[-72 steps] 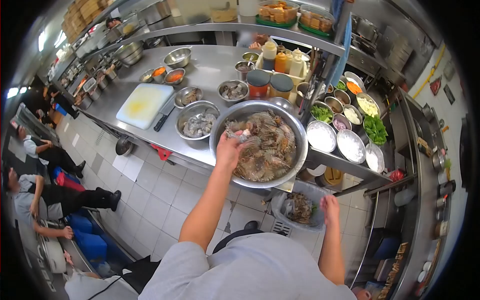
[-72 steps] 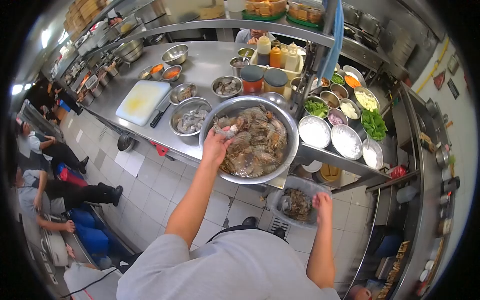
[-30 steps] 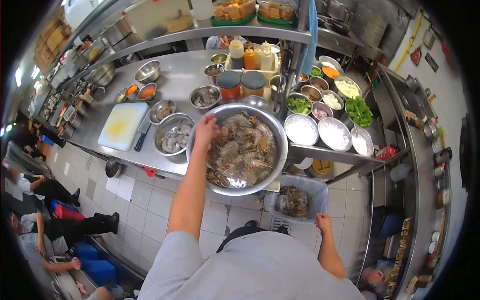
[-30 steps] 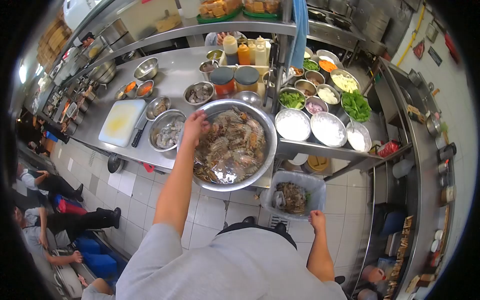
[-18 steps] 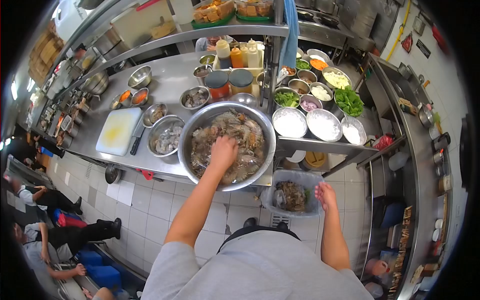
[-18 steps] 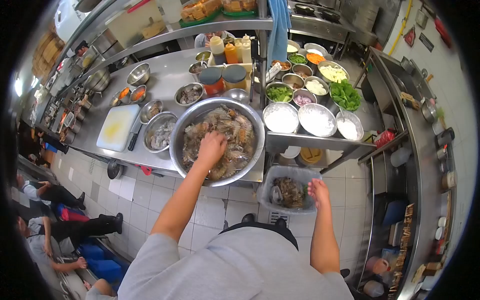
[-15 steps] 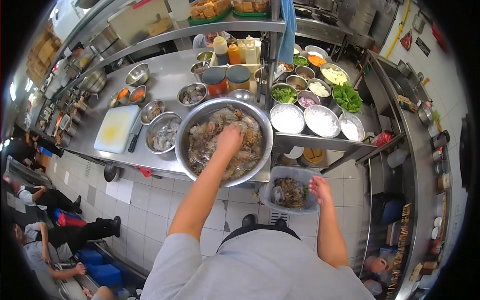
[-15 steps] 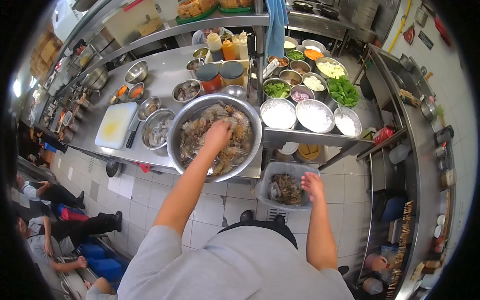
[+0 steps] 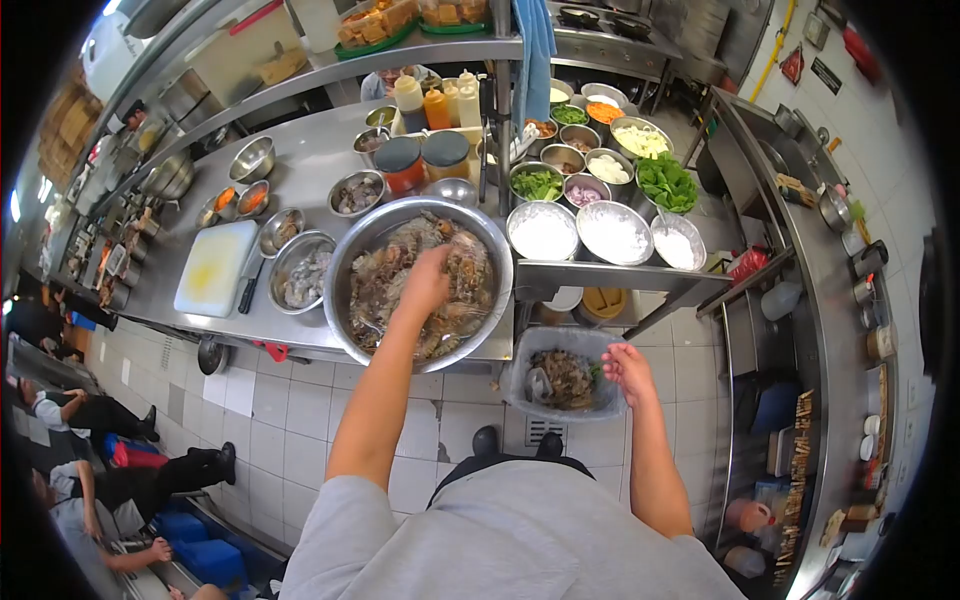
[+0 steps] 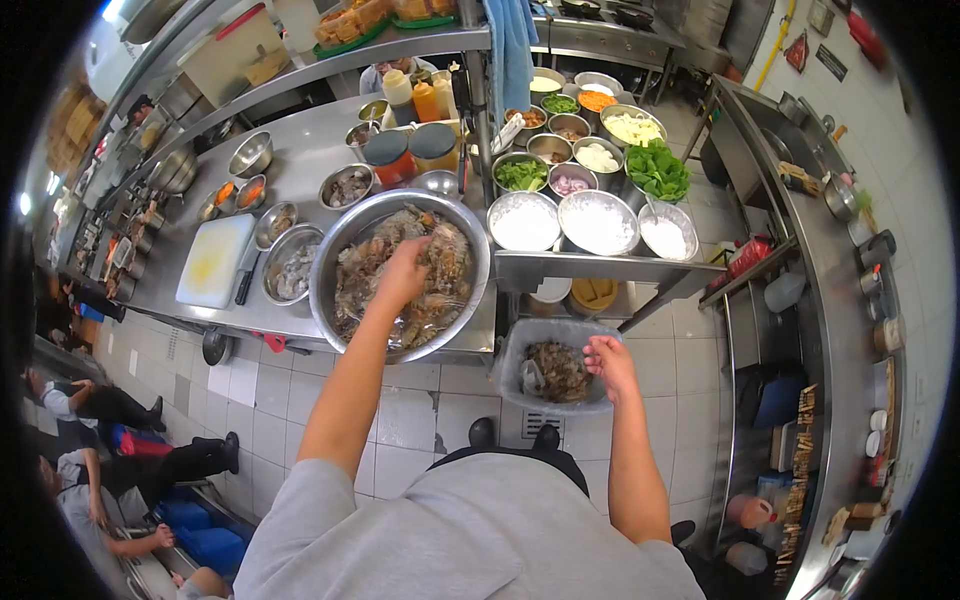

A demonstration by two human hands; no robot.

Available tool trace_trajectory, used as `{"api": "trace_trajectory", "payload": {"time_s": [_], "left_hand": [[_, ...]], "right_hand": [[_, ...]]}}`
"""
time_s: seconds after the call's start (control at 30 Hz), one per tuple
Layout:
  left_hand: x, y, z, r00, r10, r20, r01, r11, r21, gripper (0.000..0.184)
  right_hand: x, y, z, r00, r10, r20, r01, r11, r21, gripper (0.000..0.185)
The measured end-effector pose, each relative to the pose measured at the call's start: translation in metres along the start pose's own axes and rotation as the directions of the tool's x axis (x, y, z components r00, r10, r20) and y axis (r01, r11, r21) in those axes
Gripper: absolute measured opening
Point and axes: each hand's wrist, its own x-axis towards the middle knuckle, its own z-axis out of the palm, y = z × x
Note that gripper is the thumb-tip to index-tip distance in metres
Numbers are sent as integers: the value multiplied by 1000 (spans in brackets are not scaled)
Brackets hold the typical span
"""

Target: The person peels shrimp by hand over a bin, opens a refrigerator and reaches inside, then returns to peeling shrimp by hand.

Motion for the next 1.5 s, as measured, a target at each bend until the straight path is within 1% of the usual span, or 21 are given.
{"api": "trace_trajectory", "payload": {"time_s": [0.07,0.1,0.17,0.2,0.33,0.37,0.43,0.6,0.63,0.67,0.83,0.87,0.9,0.93,0.97,1.03,1.07,1.13,1.3,1.37,1.5], "left_hand": [[-16,5,-22,971,-177,-159,121,943,-309,64],[-21,3,-26,968,-186,-166,129,943,-306,64],[-27,-1,-34,947,-311,-81,112,556,-824,61],[-30,0,-34,958,-282,-44,76,400,-914,57],[-36,40,-47,983,-182,33,93,332,-939,53],[-35,51,-45,988,-148,49,93,312,-945,51],[-35,83,-42,992,-102,69,96,287,-953,48],[-37,145,-4,985,53,165,148,231,-962,39],[-37,154,2,980,56,191,176,206,-963,37],[-34,152,14,973,72,218,197,224,-955,35],[-30,168,42,951,42,305,273,341,-899,42],[-29,173,52,981,121,152,54,582,-811,47],[-29,180,60,971,238,19,-173,757,-630,52],[-32,193,59,949,311,-48,-288,794,-536,56],[-33,200,64,949,310,-51,-289,797,-530,56],[-39,207,75,919,393,-11,-386,896,-221,53],[-40,208,79,923,384,-14,-378,901,-213,53],[-40,205,95,905,421,-68,-426,897,-119,47],[-52,206,132,978,198,-68,-209,915,-345,35],[-53,202,141,996,86,-6,-81,912,-403,33],[-54,198,140,991,-11,134,77,865,-495,34]], "right_hand": [[0,-14,13,999,-25,29,25,999,-21,17],[1,-23,24,995,-69,73,73,996,-60,19],[1,-43,52,985,-113,131,126,987,-95,20],[-1,-53,69,957,-217,193,247,957,-149,21],[-21,-103,130,755,-525,394,647,695,-314,32],[-27,-117,141,694,-565,447,720,568,-399,37],[-29,-131,157,427,-717,550,885,209,-415,43],[-24,-129,151,458,-685,567,834,111,-540,47],[-19,-127,142,643,-534,549,760,358,-542,44],[-14,-123,133,775,-338,533,619,574,-536,42],[18,-84,77,869,-262,420,434,813,-388,25],[21,-77,69,887,-215,409,374,855,-360,21],[17,-76,65,888,-216,406,372,856,-358,21],[12,-76,63,918,-168,359,322,844,-428,19],[8,-76,64,942,-124,313,272,826,-494,18],[13,-64,57,927,-198,320,353,749,-561,25],[16,-56,53,908,-271,321,418,661,-624,32],[19,-50,48,922,-218,320,382,649,-659,33],[20,-34,46,917,-243,315,398,562,-725,32],[18,-32,49,856,-373,358,512,508,-693,29],[14,-38,53,860,-336,384,508,491,-708,32]]}}
